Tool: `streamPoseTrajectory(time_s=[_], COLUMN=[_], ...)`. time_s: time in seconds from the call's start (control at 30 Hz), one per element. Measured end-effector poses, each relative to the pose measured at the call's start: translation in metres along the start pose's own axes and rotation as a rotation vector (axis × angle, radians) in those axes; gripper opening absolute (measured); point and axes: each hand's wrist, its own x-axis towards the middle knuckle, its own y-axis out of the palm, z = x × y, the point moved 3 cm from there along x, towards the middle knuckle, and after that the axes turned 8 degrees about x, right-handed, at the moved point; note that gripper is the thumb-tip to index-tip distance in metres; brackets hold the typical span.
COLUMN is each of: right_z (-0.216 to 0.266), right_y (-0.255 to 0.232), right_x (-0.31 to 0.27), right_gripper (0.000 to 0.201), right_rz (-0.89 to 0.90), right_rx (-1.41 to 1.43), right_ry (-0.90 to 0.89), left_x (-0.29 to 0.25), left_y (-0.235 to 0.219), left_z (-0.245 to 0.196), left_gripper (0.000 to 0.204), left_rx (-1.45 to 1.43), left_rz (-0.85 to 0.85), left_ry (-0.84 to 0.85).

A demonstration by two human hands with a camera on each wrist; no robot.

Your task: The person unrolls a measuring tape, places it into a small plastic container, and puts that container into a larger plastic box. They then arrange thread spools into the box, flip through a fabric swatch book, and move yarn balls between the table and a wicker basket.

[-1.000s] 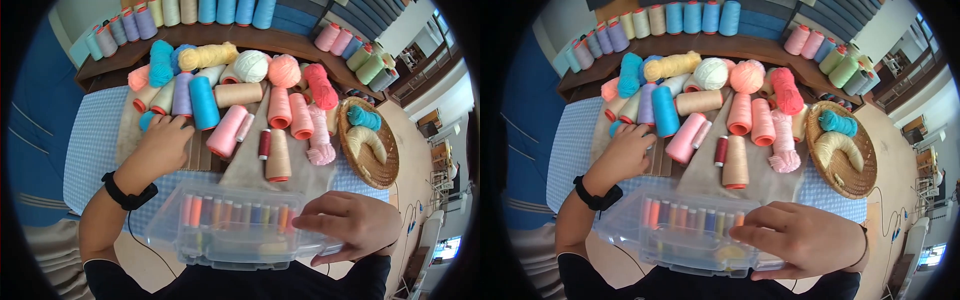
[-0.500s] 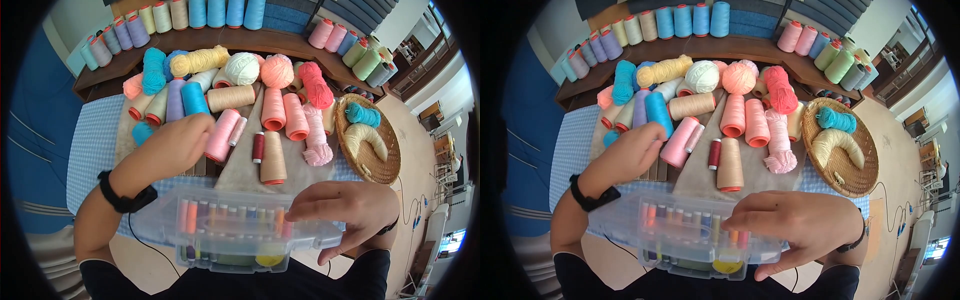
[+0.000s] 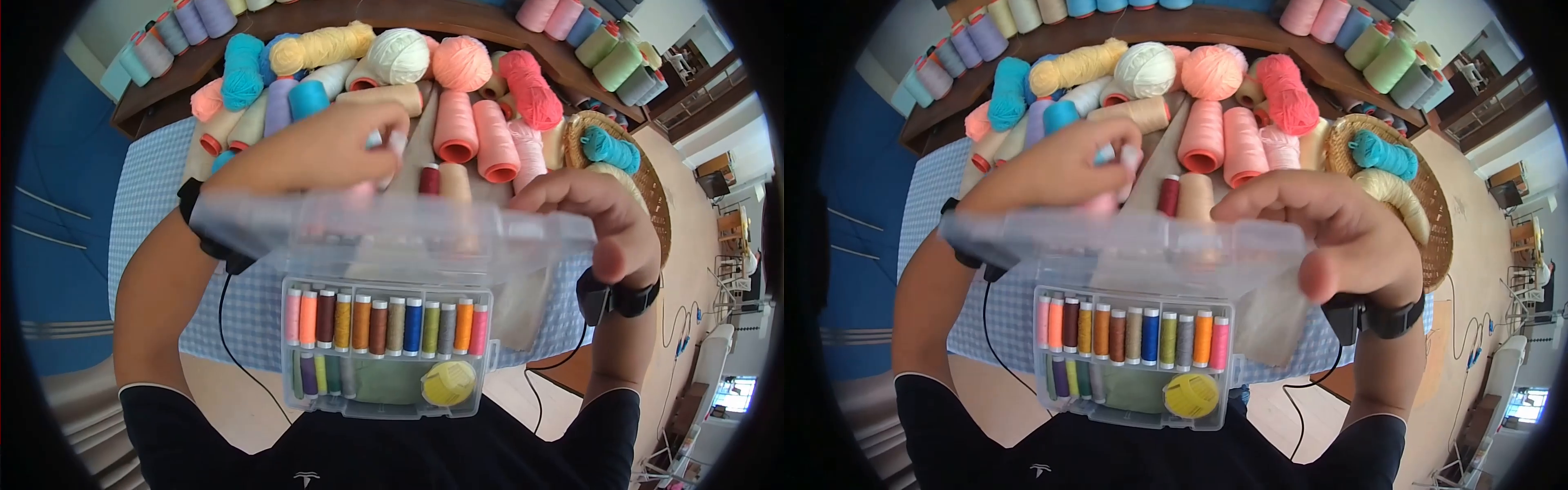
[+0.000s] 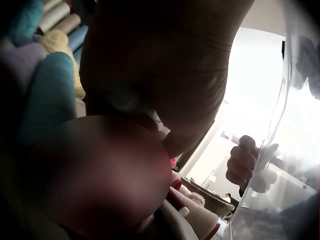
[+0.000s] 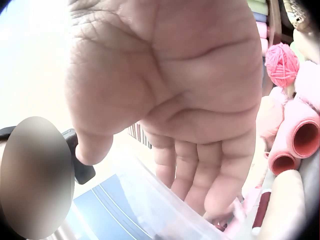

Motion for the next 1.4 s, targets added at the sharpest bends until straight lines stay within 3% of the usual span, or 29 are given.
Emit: streamPoseTrajectory(time_s=[0.03,0.1,0.13,0.17,0.23,0.27,0.33,0.37,0.4,0.47,0.5,0.53,0.6,0.7,0.77,0.83,0.97,1.07,1.13,1.23,1.3,1.33,1.4], right_z=[-0.002,-0.002,-0.009,-0.01,-0.01,-0.009,-0.014,-0.017,-0.016,-0.016,-0.016,-0.017,-0.022,-0.031,-0.039,-0.039,-0.036,-0.037,-0.04,-0.055,-0.053,-0.05,-0.041], right_y=[0.0,-0.005,-0.005,-0.005,-0.01,-0.017,-0.021,-0.018,-0.013,-0.011,-0.01,-0.008,-0.005,-0.007,-0.015,-0.018,-0.013,-0.014,-0.018,-0.035,-0.044,-0.046,-0.054], right_x=[0.004,0.01,0.016,0.021,0.034,0.042,0.059,0.065,0.064,0.068,0.072,0.076,0.086,0.09,0.089,0.089,0.091,0.091,0.09,0.086,0.078,0.077,0.078], right_gripper=[0.093,0.1,0.103,0.103,0.083,0.054,0.045,0.04,0.052,0.053,0.054,0.055,0.057,0.061,0.063,0.065,0.067,0.068,0.068,0.061,0.051,0.051,0.039], right_rz=[0.011,-0.137,-0.127,-0.12,-0.151,-0.044,-0.027,-0.019,-0.137,-0.137,-0.131,-0.121,-0.104,-0.098,-0.101,-0.099,-0.073,-0.056,-0.048,-0.084,-0.227,-0.226,-0.301], right_rx=[0.01,-0.114,-0.031,-0.017,-0.127,-0.416,-0.485,-0.562,-0.497,-0.555,-0.61,-0.663,-0.766,-0.923,-1.033,-1.091,-1.098,-1.105,-1.109,-1.131,-1.187,-1.187,-0.511], right_ry=[0.0,-0.056,-0.037,-0.037,0.031,-0.076,-0.066,-0.05,0.227,0.215,0.198,0.178,0.132,0.06,0.008,-0.024,0.026,0.069,0.083,0.038,-0.148,-0.148,-0.003], left_x=[-0.005,-0.022,-0.031,-0.044,-0.087,-0.106,-0.141,-0.157,-0.173,-0.205,-0.21,-0.208,-0.206,-0.211,-0.214,-0.215,-0.216,-0.216,-0.216,-0.208,-0.203,-0.201,-0.2], left_y=[-0.007,-0.03,-0.043,-0.063,-0.093,-0.102,-0.094,-0.085,-0.074,-0.041,-0.018,-0.007,0.018,0.047,0.054,0.057,0.054,0.047,0.047,0.056,0.066,0.072,0.084], left_z=[-0.002,0.005,0.007,0.011,0.029,0.034,-0.002,-0.018,-0.031,-0.044,-0.058,-0.064,-0.077,-0.077,-0.077,-0.075,-0.072,-0.076,-0.081,-0.092,-0.093,-0.092,-0.092], left_gripper=[0.022,0.017,0.017,0.022,0.029,0.032,0.046,0.047,0.049,0.052,0.042,0.035,0.026,0.023,0.022,0.025,0.028,0.026,0.022,0.024,0.025,0.026,0.026], left_rx=[0.002,-0.064,-0.059,-0.119,-0.212,-0.246,-0.295,-0.307,-0.322,-0.333,-0.418,-0.334,-0.101,0.055,-0.017,0.088,0.142,0.005,-0.157,-0.305,-0.324,-0.344,-0.328], left_rz=[0.001,-0.216,-0.213,-0.365,-0.617,-0.719,-0.884,-0.855,-0.827,-0.579,-0.498,-0.249,-0.015,0.097,0.104,0.108,0.015,-0.065,-0.154,-0.041,-0.025,-0.006,-0.002], left_ry=[-0.015,-0.274,-0.287,-0.286,-0.236,-0.186,-0.161,-0.167,-0.17,-0.138,-0.18,-0.16,-0.242,-0.303,-0.309,-0.325,-0.363,-0.401,-0.239,-0.193,-0.184,-0.172,-0.175])
